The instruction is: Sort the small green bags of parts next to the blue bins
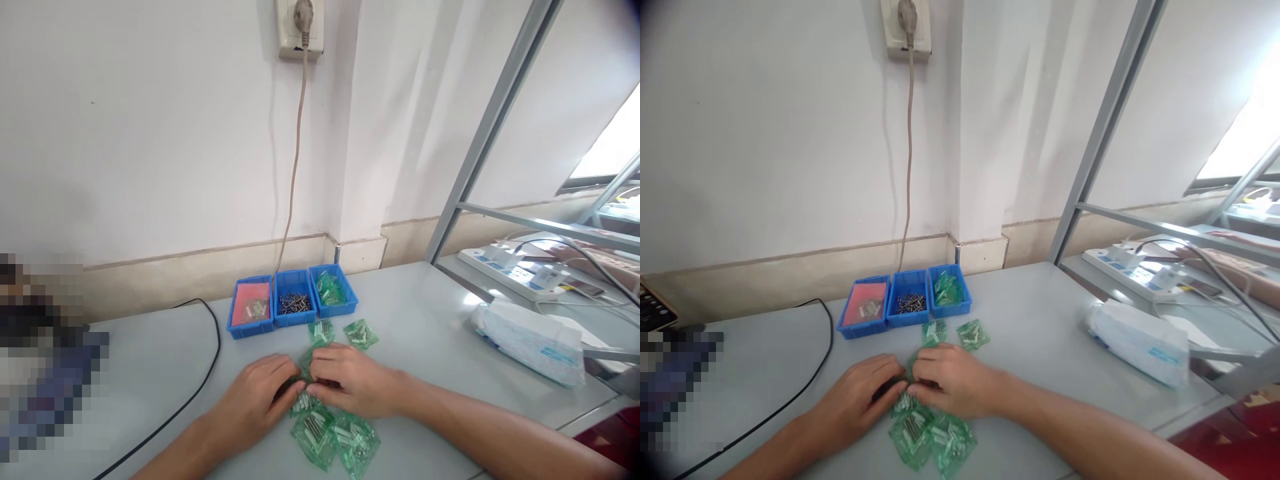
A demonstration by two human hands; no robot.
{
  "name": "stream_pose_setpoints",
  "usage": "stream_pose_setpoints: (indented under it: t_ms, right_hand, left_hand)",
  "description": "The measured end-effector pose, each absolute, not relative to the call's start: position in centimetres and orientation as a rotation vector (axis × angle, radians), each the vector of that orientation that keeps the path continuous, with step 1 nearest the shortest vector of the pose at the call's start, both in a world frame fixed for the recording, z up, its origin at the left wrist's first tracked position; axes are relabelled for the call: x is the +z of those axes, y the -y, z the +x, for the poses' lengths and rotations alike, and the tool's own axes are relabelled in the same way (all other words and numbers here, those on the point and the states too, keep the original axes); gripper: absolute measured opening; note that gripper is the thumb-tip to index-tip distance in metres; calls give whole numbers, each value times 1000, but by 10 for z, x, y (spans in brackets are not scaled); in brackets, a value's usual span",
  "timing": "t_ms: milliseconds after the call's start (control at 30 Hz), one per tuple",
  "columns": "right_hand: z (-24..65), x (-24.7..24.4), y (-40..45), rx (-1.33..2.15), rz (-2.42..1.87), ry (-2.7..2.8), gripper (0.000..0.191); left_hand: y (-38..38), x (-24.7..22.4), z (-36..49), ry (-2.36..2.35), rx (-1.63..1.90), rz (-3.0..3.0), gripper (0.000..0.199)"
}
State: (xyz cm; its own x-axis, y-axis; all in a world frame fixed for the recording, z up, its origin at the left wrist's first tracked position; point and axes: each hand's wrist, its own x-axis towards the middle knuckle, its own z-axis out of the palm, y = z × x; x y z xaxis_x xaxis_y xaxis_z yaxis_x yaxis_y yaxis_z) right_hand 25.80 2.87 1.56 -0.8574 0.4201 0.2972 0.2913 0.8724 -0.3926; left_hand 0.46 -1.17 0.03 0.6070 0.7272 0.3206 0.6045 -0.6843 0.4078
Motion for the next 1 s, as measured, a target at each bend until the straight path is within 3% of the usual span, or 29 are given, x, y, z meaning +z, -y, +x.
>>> stream_pose_setpoints:
  t_ms: [1000]
  right_hand:
    - [258,17,-28,434,-514,2678,33]
  left_hand:
    - [13,4,5,-1072,679,2575,26]
